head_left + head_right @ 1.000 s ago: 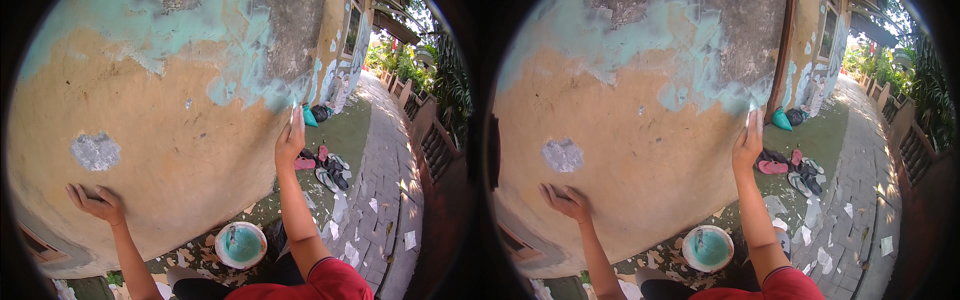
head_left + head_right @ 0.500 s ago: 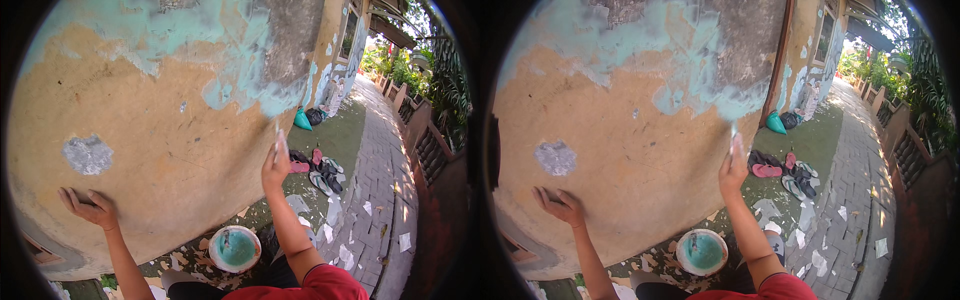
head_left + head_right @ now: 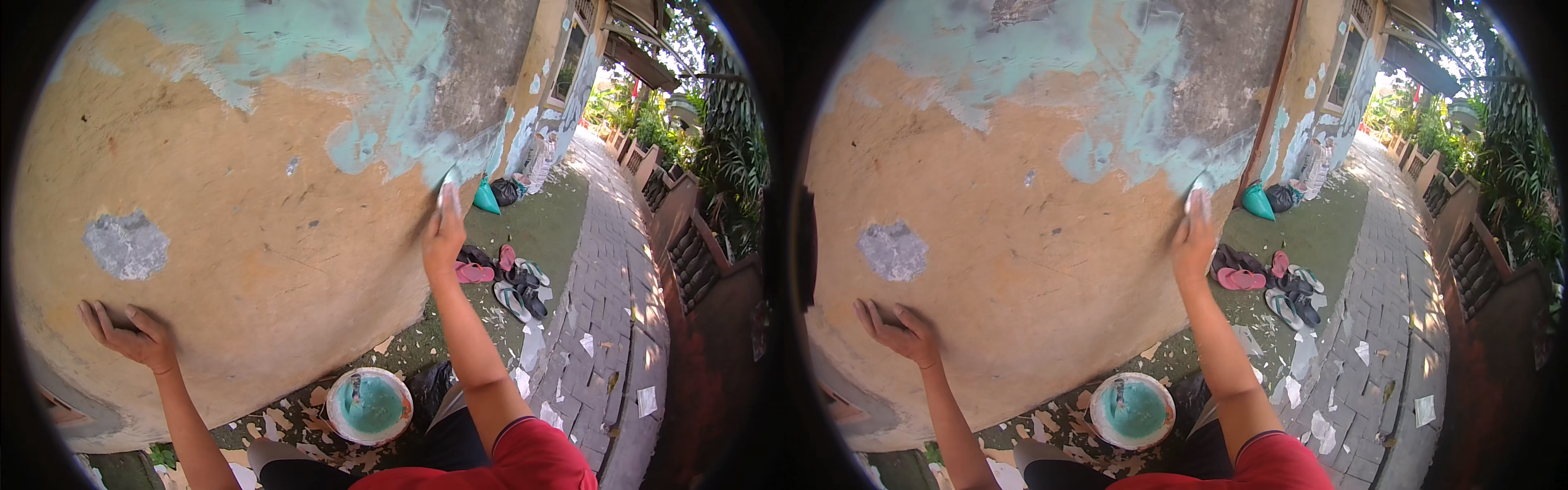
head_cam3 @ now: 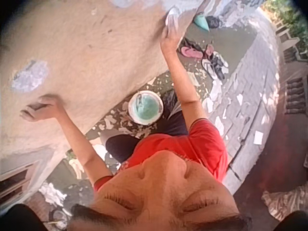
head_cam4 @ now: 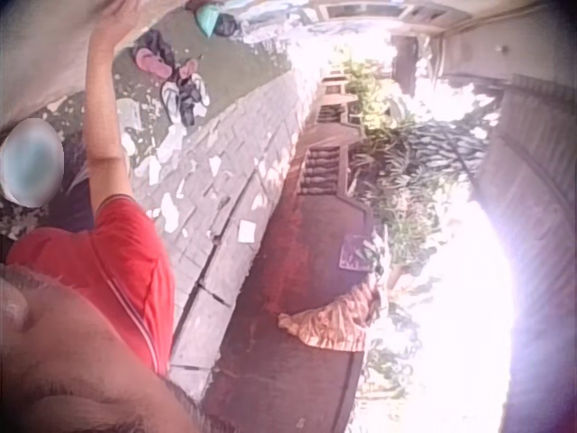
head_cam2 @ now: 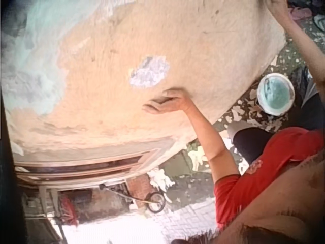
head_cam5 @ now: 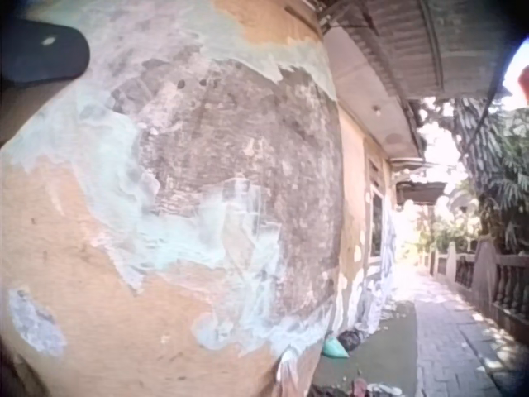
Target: The person applies patching compound to a damaged exterior wall using a small spreader tool, dipping the tool into a bucket of compound between applications.
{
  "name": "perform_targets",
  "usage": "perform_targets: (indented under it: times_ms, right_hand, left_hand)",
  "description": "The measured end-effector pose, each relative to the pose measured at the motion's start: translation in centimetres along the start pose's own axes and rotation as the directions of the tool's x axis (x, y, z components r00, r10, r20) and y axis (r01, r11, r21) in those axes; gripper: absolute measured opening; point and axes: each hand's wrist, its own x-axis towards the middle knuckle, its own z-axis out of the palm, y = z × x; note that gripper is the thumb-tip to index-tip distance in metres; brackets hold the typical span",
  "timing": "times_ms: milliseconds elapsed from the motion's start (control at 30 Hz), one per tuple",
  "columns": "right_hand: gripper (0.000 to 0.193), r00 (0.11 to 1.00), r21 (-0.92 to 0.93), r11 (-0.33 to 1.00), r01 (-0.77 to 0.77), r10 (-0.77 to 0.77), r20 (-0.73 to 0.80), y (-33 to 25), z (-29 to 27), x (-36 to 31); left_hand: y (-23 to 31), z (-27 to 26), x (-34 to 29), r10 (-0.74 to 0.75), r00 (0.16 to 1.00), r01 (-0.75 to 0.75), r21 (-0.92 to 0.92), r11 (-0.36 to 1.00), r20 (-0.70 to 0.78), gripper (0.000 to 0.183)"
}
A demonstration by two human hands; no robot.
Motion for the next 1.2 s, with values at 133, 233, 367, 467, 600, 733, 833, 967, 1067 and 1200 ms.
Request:
perform_targets:
  times_ms: [133,233,367,467,600,733,833,967,1067,1200]
  right_hand:
    - [0.039,0.999,0.098,0.994,-0.044,0.041,0.03,-3.2,-2.7,-3.7]
    - [0.035,0.987,0.146,0.982,-0.117,0.132,-0.095,-0.6,-4.5,-0.6]
    - [0.029,0.916,0.313,0.922,-0.227,0.311,-0.252,7.8,-4.8,6.7]
    - [0.029,0.934,0.283,0.934,-0.221,0.286,-0.214,11.6,-4.9,10.7]
    - [0.029,0.945,0.186,0.95,-0.253,0.283,-0.164,10.9,-4.7,12.9]
    - [0.034,0.975,0.045,0.983,-0.18,0.184,-0.127,7.9,-3.3,11.0]
    - [0.038,0.981,-0.051,0.983,-0.175,0.17,-0.09,7.5,-2.7,7.9]
    - [0.039,0.952,0.041,0.962,-0.271,0.274,-0.134,6.6,-3.4,6.8]
    - [0.037,0.963,-0.004,0.995,-0.099,0.094,-0.254,7.2,-3.8,9.0]
    - [0.04,0.944,-0.089,0.99,0.11,-0.132,-0.302,7.7,-1.9,11.5]
  left_hand:
    - [-0.1,0.1,0.0,0.005,1.0,-0.005,-0.008,1.0,-0.018,0.045]
    - [-0.1,0.1,0.2,-0.002,1.0,0.002,-0.005,1.0,-0.024,0.045]
    - [0.2,0.1,0.0,-0.01,1.0,0.01,0.008,1.0,-0.011,0.046]
    - [0.2,0.1,0.1,0.001,1.0,-0.001,-0.008,1.0,-0.022,0.046]
    - [0.2,0.1,0.2,0.014,1.0,-0.014,-0.001,1.0,-0.019,0.046]
    - [-0.1,0.0,0.2,0.019,1.0,-0.019,0.011,1.0,-0.019,0.046]
    - [0.2,0.1,0.1,0.014,1.0,-0.014,0.011,1.0,-0.014,0.046]
    - [-0.1,0.0,0.1,0.012,1.0,-0.012,0.001,1.0,-0.021,0.046]
    - [0.1,0.0,0.1,-0.003,1.0,0.003,0.0,1.0,-0.013,0.046]
    - [0.2,0.2,-0.1,0.007,1.0,-0.007,0.001,1.0,-0.009,0.046]
